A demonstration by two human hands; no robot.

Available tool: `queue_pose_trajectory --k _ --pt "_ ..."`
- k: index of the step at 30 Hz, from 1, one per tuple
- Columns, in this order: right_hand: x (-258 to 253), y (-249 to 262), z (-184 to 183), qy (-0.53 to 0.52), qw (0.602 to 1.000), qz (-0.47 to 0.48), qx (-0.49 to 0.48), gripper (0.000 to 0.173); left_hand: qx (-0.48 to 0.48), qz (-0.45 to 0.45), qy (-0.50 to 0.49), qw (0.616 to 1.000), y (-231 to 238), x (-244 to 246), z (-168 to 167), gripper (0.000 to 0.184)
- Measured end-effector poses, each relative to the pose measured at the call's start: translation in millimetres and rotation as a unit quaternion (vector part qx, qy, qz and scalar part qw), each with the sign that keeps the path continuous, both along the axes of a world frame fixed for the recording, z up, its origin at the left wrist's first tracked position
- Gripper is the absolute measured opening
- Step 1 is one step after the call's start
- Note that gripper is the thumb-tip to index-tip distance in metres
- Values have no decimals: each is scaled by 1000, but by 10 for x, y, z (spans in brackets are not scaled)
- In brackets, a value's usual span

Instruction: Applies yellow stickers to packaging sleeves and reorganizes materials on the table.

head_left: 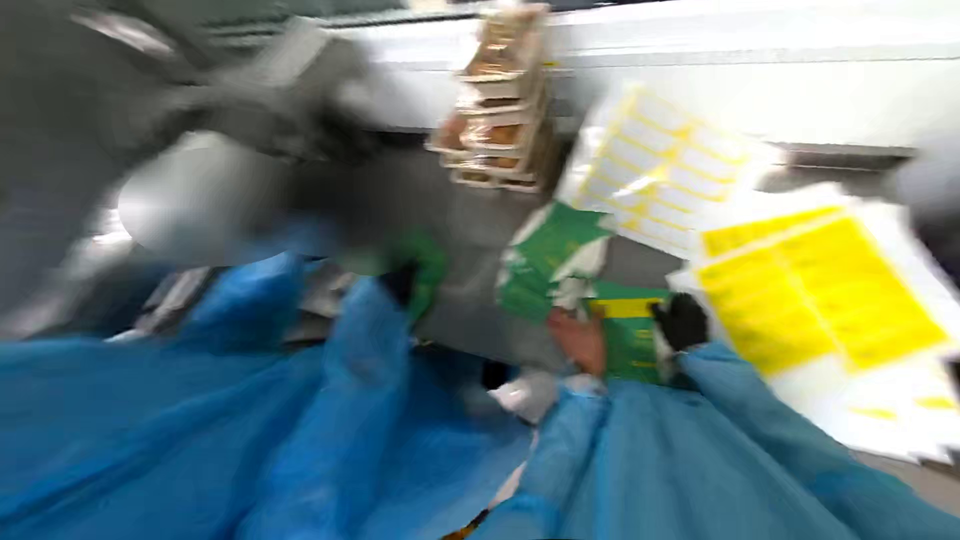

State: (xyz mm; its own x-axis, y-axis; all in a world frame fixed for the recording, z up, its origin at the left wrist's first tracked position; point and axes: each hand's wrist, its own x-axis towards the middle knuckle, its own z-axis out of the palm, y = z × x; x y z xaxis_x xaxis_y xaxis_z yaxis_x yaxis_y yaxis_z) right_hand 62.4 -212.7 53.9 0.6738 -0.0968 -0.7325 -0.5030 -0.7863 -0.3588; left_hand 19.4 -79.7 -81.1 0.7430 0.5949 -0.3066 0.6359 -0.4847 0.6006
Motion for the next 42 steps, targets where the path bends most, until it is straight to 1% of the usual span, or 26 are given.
queue_pose_trajectory --k 1,2,3,4,5,7,8,10,12,14,16,18,19,21,22,25,28,29,30,31,33,35,37,39,40,42 --pt "-78 -226 -588 -86 996 5 -25 51 12 -8 -38 999 28 27 -102 85" --pt "-150 -371 -1245 -231 971 -5 -65 49 33 -51 -81 995 45 21 -199 73" --pt "-137 -461 -1578 -269 960 5 -74 49 59 -124 -125 983 48 -21 -262 56" --pt "-122 -481 -1665 -269 959 36 -78 47 87 -210 -156 961 41 -80 -290 44" --pt "-134 -459 -1652 -289 950 80 -87 42 109 -292 -165 936 21 -124 -308 42" --pt "-207 -390 -1594 -389 905 161 -70 33 148 -406 -183 883 -20 -117 -455 57" --pt "-269 -351 -1595 -410 892 188 -34 35 164 -437 -187 865 -6 -121 -589 69" --pt "-437 -316 -1760 -403 882 244 11 57 203 -471 -153 844 75 -176 -801 89" --pt "-534 -390 -1973 -379 880 285 -23 72 242 -457 -110 849 142 -192 -847 107" --pt "-571 -493 -2053 -383 878 279 -67 84 273 -394 -74 874 176 -273 -773 125" --pt "-599 -567 -2045 -402 868 272 -99 89 274 -346 -44 896 164 -386 -630 134" --pt "-638 -643 -1870 -422 858 277 -91 75 226 -392 -89 887 158 -472 -481 126" --pt "-693 -697 -1767 -438 853 272 -79 68 188 -455 -100 865 186 -509 -426 126" --pt "-848 -845 -1629 -479 844 232 -68 59 141 -577 -22 804 227 -529 -376 132" --pt "-948 -947 -1583 -478 851 205 -70 56 140 -614 29 776 217 -539 -364 126" --pt "-1129 -1300 -1538 -449 880 127 -93 51 192 -649 52 734 130 -521 -310 69" --pt "-1271 -1592 -1496 -457 883 71 -77 46 126 -707 147 680 163 -359 34 54" --pt "-1305 -1683 -1469 -462 882 61 -75 46 106 -715 141 677 214 -301 177 50" --pt "-1338 -1769 -1440 -466 880 52 -78 45 99 -704 85 698 312 -296 326 46" --pt "-1371 -1849 -1419 -467 879 43 -84 45 103 -664 -32 739 463 -341 452 44" --pt "-1463 -2044 -1392 -466 878 28 -107 46 139 -507 -280 803 795 -376 628 39" --pt "-1608 -2319 -1391 -426 894 44 -132 60 214 -347 -374 833 1170 -269 664 39" --pt "-1729 -2509 -1397 -342 920 125 -141 98 279 -234 -341 867 1605 -70 577 40" --pt "-1832 -2565 -1437 -255 929 226 -146 124 312 -175 -222 907 2044 138 420 43" --pt "-1874 -2569 -1473 -234 928 255 -138 124 312 -159 -160 923 2234 247 330 46" --pt "-1961 -2586 -1594 -270 913 278 -126 101 289 -153 -67 943 2569 464 129 50"
